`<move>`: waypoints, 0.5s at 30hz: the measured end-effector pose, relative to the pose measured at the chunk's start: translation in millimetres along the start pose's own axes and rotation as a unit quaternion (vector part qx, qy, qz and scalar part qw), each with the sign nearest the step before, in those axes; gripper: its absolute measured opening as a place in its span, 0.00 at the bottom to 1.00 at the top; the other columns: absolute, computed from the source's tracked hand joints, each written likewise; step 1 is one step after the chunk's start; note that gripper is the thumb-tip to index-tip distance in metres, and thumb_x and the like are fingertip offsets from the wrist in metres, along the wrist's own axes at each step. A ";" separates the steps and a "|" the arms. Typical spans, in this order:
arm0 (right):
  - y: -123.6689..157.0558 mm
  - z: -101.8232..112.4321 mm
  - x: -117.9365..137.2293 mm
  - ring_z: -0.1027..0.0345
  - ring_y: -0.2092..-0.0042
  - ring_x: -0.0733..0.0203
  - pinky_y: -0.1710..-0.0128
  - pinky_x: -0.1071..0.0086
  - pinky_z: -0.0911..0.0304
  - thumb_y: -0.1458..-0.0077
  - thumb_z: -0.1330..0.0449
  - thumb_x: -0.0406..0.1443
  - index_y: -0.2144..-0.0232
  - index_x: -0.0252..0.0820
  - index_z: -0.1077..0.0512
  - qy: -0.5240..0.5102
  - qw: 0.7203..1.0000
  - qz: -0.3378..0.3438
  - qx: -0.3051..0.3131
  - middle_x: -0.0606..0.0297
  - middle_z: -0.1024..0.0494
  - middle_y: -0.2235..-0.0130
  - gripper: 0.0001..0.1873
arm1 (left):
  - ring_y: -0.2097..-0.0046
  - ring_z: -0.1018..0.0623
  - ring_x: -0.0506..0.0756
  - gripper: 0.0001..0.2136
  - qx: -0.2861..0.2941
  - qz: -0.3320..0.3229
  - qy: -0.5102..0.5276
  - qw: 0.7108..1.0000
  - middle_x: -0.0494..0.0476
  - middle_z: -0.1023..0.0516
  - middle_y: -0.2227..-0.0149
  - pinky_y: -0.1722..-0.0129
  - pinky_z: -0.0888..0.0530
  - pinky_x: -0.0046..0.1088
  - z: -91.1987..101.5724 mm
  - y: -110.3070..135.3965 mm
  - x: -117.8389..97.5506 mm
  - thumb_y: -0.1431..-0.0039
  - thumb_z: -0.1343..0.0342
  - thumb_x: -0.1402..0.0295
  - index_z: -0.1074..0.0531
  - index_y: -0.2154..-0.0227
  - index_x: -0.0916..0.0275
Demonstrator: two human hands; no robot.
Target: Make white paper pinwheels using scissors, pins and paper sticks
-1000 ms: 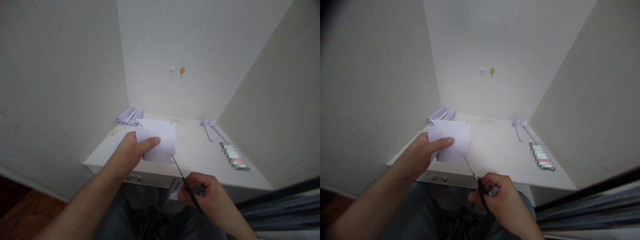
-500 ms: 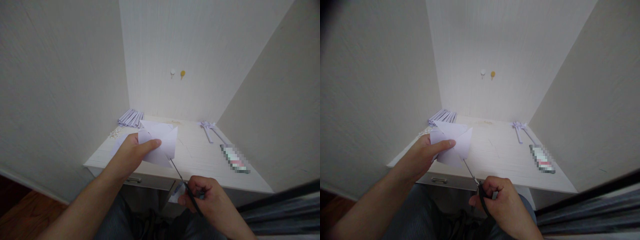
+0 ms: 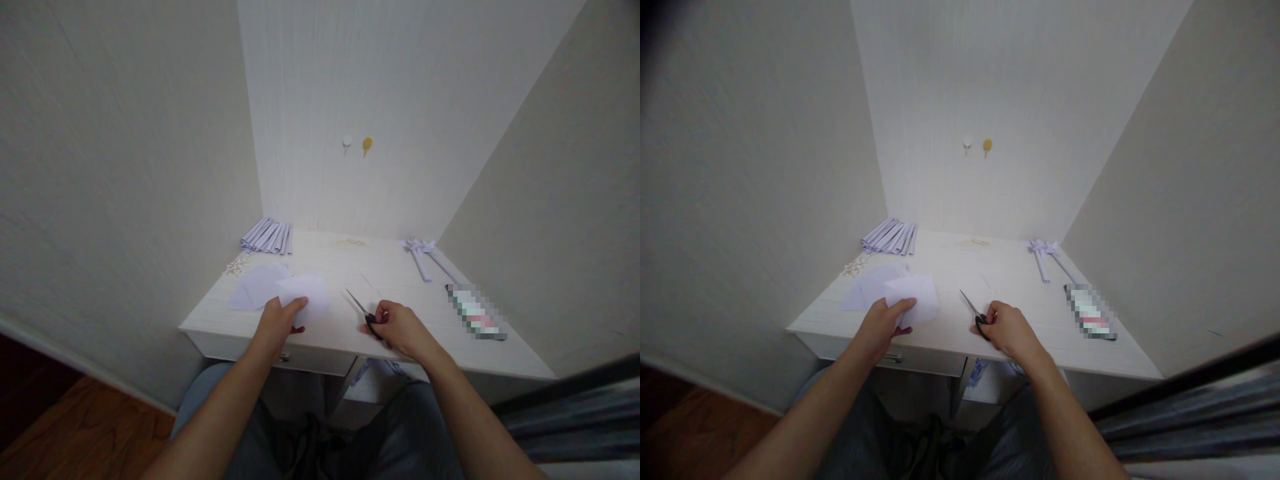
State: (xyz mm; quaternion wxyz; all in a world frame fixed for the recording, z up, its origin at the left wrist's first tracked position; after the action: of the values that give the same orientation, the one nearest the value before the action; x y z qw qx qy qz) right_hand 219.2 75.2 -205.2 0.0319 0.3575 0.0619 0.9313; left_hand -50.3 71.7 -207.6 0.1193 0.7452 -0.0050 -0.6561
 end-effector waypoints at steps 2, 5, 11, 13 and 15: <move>-12.1 -5.2 2.4 0.36 0.83 0.65 0.80 0.72 0.50 0.50 0.29 0.38 0.77 0.45 0.35 0.019 1.000 0.001 0.006 0.73 0.30 0.84 0.17 | 0.67 0.21 0.56 0.15 0.008 0.000 0.003 1.000 0.61 0.18 0.63 0.77 0.22 0.28 -1.2 2.9 2.6 0.52 0.34 0.64 0.23 0.62 0.65; -20.6 -12.5 4.9 0.35 0.83 0.64 0.81 0.71 0.49 0.49 0.29 0.39 0.77 0.44 0.34 0.037 0.999 0.000 0.008 0.71 0.28 0.83 0.16 | 0.68 0.21 0.56 0.15 0.023 -0.006 0.002 1.000 0.60 0.18 0.65 0.76 0.22 0.28 -1.3 6.8 0.0 0.54 0.33 0.64 0.22 0.64 0.65; -24.9 -16.1 11.8 0.29 0.82 0.65 0.82 0.73 0.46 0.49 0.29 0.37 0.75 0.44 0.36 0.041 0.999 0.008 0.025 0.69 0.23 0.78 0.17 | 0.69 0.22 0.55 0.17 0.041 -0.034 -0.009 0.999 0.54 0.20 0.68 0.77 0.23 0.27 2.1 6.7 -9.3 0.54 0.33 0.64 0.25 0.60 0.64; -24.2 -15.4 14.0 0.28 0.81 0.65 0.82 0.74 0.46 0.49 0.29 0.35 0.76 0.44 0.36 0.044 0.998 0.012 0.035 0.70 0.23 0.78 0.17 | 0.71 0.23 0.53 0.17 0.062 -0.047 -0.021 0.997 0.50 0.22 0.70 0.79 0.25 0.25 -0.5 6.6 -12.6 0.54 0.34 0.63 0.27 0.60 0.62; -23.0 -14.8 14.5 0.28 0.81 0.64 0.81 0.74 0.45 0.49 0.29 0.34 0.76 0.44 0.35 0.050 0.998 0.013 0.044 0.70 0.23 0.79 0.16 | 0.72 0.24 0.52 0.15 0.089 -0.052 -0.032 0.994 0.48 0.24 0.72 0.80 0.26 0.23 -4.3 7.3 -15.0 0.53 0.34 0.62 0.27 0.63 0.62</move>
State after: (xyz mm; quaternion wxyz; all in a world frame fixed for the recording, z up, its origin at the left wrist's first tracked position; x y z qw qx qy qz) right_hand 198.9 98.1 -209.7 0.0010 0.3122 0.0999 0.9447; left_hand -47.1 67.9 -191.1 0.0180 0.7310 -0.0289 -0.6816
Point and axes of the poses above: each hand's wrist, its own y-axis away from the middle knuckle, its own z-axis out of the back of the hand, x = y × z, the point moved 9 cm from there along -y, towards the middle knuckle
